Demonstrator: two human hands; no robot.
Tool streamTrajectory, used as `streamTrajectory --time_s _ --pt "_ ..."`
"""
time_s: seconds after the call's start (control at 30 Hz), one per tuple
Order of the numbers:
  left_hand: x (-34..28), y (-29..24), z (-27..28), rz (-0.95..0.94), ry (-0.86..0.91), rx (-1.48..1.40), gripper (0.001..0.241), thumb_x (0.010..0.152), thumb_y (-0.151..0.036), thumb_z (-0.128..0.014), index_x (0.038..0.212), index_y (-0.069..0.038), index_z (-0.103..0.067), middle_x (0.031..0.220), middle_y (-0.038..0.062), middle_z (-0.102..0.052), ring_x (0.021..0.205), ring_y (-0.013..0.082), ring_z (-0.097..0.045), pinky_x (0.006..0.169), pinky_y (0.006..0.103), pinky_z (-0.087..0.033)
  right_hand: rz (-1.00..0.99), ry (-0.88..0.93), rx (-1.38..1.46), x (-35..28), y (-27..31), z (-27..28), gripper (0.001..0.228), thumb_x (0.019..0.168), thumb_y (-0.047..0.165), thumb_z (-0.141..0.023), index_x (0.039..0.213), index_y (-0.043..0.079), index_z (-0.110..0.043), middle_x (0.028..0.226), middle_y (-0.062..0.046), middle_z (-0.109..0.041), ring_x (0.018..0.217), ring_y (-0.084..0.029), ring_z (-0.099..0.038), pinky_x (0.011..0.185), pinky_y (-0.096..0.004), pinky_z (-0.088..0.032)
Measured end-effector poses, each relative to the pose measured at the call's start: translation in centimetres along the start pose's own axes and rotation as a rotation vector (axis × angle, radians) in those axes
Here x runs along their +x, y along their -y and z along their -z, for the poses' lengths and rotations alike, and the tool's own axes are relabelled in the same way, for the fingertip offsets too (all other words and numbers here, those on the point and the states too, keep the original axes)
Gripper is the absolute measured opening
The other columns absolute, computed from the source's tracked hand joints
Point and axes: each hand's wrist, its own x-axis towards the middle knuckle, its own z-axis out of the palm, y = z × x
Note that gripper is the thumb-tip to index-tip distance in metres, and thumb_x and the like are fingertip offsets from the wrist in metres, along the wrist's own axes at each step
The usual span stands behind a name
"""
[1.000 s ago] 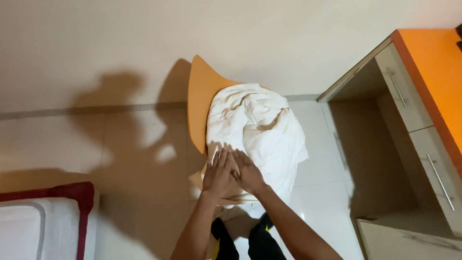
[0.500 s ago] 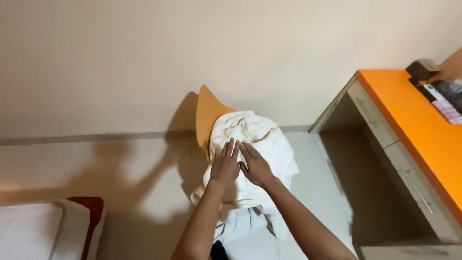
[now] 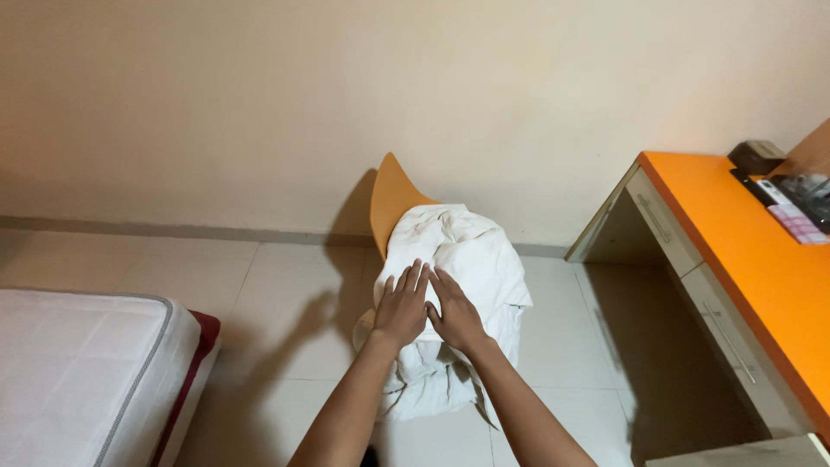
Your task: The person folds a white duvet on a bed and places it on a chair. Then the person folds two white pillows on the bed and places them on the chair.
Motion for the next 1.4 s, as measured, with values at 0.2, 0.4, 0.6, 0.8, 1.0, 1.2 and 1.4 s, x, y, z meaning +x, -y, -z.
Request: streamTrajectory --time_s 0.2,0.4,0.6,0.8,1.0,1.2,1.4 --pt "-2.5 -0.5 1.5 0.032 -0.029 -0.021 0.079 0.091 -0.018 -0.062 0.158 -0.004 -0.025 0.167 0.016 -0.023 0.151 0.0309 -0.029 0.120 0.0554 -0.024 -0.016 0.020 0.005 -0.9 2.7 1.2 0.064 0.091 0.015 -0.065 0.151 0.007 -0.043 0.160 -0.019 -0.040 0.145 -0.037 -0.040 0.116 -0.043 -0.038" --pt "-4.1 2.3 1.9 0.035 -0.103 -0.048 0.078 0.090 -0.016 -0.063 0.157 -0.002 -0.027 0.165 0.017 -0.026 0.151 0.0327 -0.029 0.120 0.0558 -0.024 -0.006 0.079 0.023 -0.3 6.1 0.2 0.067 0.091 0.014 -0.064 0.154 0.006 -0.039 0.159 -0.019 -0.040 0.145 -0.038 -0.039 0.115 -0.043 -0.038" --pt "-5.4 5.2 5.9 0.056 -0.085 -0.060 0.081 0.089 -0.015 -0.065 0.158 -0.003 -0.024 0.165 0.017 -0.025 0.151 0.0332 -0.027 0.120 0.0574 -0.024 0.068 0.049 0.000 1.9 8.3 -2.1 0.068 0.092 0.013 -0.063 0.154 0.004 -0.038 0.158 -0.020 -0.042 0.146 -0.037 -0.040 0.119 -0.043 -0.036" --pt "-4.7 6.8 7.4 0.027 -0.102 -0.087 0.085 0.087 -0.015 -0.069 0.157 -0.005 -0.024 0.165 0.017 -0.026 0.152 0.0328 -0.027 0.120 0.0579 -0.025 0.078 0.070 -0.069 3.4 9.6 -1.8 0.069 0.091 0.017 -0.065 0.154 0.006 -0.039 0.158 -0.020 -0.042 0.143 -0.039 -0.042 0.115 -0.044 -0.038" --pt "-3.5 7.3 9.0 -0.062 -0.155 -0.110 0.086 0.085 -0.017 -0.070 0.157 -0.005 -0.025 0.163 0.019 -0.027 0.149 0.0344 -0.029 0.118 0.0594 -0.026 0.053 0.043 -0.120 5.0 10.4 -0.5 0.070 0.092 0.018 -0.067 0.154 0.006 -0.037 0.158 -0.020 -0.041 0.142 -0.040 -0.042 0.114 -0.046 -0.040" --pt "-1.4 6.9 7.9 -0.169 -0.192 -0.126 0.080 0.085 -0.011 -0.066 0.157 -0.007 -0.031 0.162 0.020 -0.030 0.148 0.0373 -0.033 0.116 0.0610 -0.028 0.028 -0.004 -0.135 3.8 9.5 0.1 0.068 0.091 0.016 -0.067 0.152 0.006 -0.040 0.157 -0.020 -0.044 0.143 -0.038 -0.044 0.115 -0.045 -0.040" --pt "-1.3 4.4 6.1 -0.255 -0.177 -0.104 0.081 0.085 -0.013 -0.066 0.157 -0.007 -0.030 0.162 0.023 -0.030 0.146 0.0378 -0.036 0.117 0.0587 -0.030 -0.087 0.000 -0.128 2.2 8.4 2.2 0.067 0.088 0.016 -0.067 0.150 0.007 -0.042 0.158 -0.020 -0.042 0.141 -0.039 -0.043 0.112 -0.045 -0.041"
